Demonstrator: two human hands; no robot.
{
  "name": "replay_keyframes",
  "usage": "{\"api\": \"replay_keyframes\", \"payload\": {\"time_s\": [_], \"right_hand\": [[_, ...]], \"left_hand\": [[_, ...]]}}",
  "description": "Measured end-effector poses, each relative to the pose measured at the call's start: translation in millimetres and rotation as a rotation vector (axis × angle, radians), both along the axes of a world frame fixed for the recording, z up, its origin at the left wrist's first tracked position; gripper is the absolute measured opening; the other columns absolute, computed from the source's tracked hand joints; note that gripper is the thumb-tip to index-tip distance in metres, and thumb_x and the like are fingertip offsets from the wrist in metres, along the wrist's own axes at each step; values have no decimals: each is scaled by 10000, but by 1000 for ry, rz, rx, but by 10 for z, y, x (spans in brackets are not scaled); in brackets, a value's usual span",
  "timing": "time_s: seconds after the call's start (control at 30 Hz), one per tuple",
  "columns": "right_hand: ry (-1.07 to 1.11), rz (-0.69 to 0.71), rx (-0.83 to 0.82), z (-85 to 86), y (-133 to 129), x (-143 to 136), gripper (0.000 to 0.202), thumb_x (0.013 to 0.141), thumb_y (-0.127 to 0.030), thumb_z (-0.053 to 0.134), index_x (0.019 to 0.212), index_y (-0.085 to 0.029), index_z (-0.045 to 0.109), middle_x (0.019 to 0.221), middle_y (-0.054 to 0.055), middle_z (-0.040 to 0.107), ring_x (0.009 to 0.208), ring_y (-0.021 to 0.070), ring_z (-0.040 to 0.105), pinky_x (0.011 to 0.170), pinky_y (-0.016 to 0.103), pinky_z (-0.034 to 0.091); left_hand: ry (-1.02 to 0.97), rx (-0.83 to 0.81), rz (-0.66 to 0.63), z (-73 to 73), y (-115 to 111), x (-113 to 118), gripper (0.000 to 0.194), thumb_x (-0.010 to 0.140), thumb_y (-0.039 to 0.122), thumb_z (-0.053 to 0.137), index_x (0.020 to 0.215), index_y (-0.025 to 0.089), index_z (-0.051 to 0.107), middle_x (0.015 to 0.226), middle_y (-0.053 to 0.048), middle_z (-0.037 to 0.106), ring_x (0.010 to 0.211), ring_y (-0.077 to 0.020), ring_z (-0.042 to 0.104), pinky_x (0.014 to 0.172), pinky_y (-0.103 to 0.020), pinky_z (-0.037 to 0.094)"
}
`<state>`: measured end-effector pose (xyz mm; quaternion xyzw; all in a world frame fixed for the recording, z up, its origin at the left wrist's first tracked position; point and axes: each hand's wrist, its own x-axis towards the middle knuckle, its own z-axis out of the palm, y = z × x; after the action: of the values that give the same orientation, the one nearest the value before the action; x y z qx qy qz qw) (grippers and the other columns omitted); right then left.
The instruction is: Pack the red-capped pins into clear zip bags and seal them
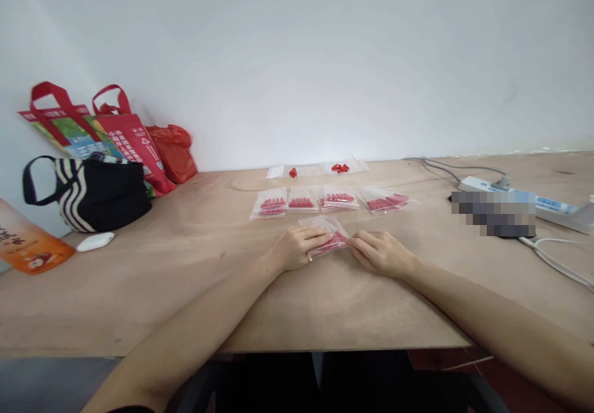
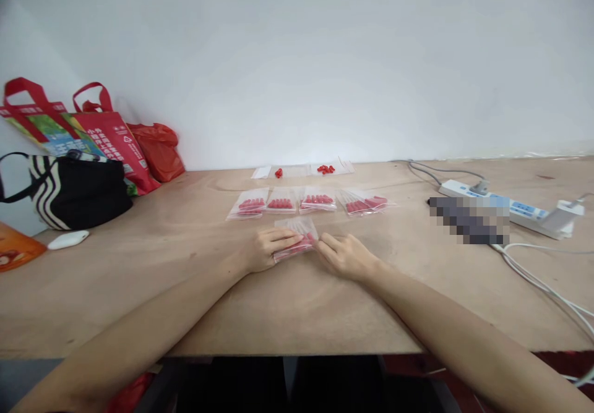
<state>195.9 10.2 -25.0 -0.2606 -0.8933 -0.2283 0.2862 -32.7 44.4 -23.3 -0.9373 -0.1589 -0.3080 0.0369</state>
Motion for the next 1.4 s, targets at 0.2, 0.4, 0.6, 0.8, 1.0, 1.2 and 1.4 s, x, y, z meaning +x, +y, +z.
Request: {"api": "replay_keyframes", "payload": {"time_s": [0.2, 0.4, 0.6, 0.8, 1.0, 1.2, 1.4], "right_hand": [[-22, 78, 62, -3, 77, 7, 210, 865, -184, 371, 897, -132, 572, 773, 51, 593, 634, 101, 531, 539, 218, 408], [-50, 34, 122, -52, 165, 28, 217, 843, -134, 390, 842, -159, 606, 669, 27, 592, 564, 93, 510, 525, 232, 359], [21, -24, 180, -62, 174, 62, 205, 840, -151, 413, 796, -174, 612, 622, 9, 596, 528, 78, 497, 514, 235, 327], [-1, -35, 258, -35, 198, 89, 179, 832, -137, 430, 869, -166, 602, 654, 16, 621, 553, 84, 512, 527, 240, 324], [-34, -20, 291, -41, 221, 88, 165, 824, -136, 436, 839, -176, 596, 650, -1, 611, 551, 75, 491, 545, 252, 311], [-8, -59, 243, -38, 224, 59, 208, 840, -173, 405, 783, -190, 604, 617, 3, 585, 548, 76, 475, 541, 257, 294], [32, -61, 244, -26, 194, -129, 229, 833, -179, 409, 691, -185, 589, 551, -5, 534, 525, 77, 442, 538, 259, 265]], "left_hand": [[49, -197, -3, -12, 94, -54, 293, 854, 180, 423, 1130, 178, 521, 1144, -72, 555, 1055, -149, 524, 918, -278, 438], [-25, 15, 18, -13, 82, -19, 282, 826, 266, 514, 1084, 153, 540, 1081, -89, 589, 981, -168, 567, 848, -295, 487], [-31, 411, 37, 28, 76, -69, 139, 841, 135, 473, 923, 159, 581, 846, -38, 656, 769, -125, 625, 666, -236, 530], [-58, 550, 35, 69, 106, -138, 105, 817, 116, 507, 898, 142, 569, 806, -33, 661, 708, -114, 630, 603, -210, 525], [-85, 576, 13, 80, 126, -177, 90, 806, 118, 513, 870, 148, 569, 758, -20, 665, 661, -119, 632, 567, -217, 523], [-72, 501, 24, 85, 119, -146, 92, 802, 131, 508, 864, 153, 574, 777, -30, 664, 679, -130, 628, 601, -246, 527], [-54, 425, 42, 40, 103, 63, 112, 825, 162, 484, 886, 160, 577, 855, -40, 650, 784, -135, 617, 694, -266, 522]]}}
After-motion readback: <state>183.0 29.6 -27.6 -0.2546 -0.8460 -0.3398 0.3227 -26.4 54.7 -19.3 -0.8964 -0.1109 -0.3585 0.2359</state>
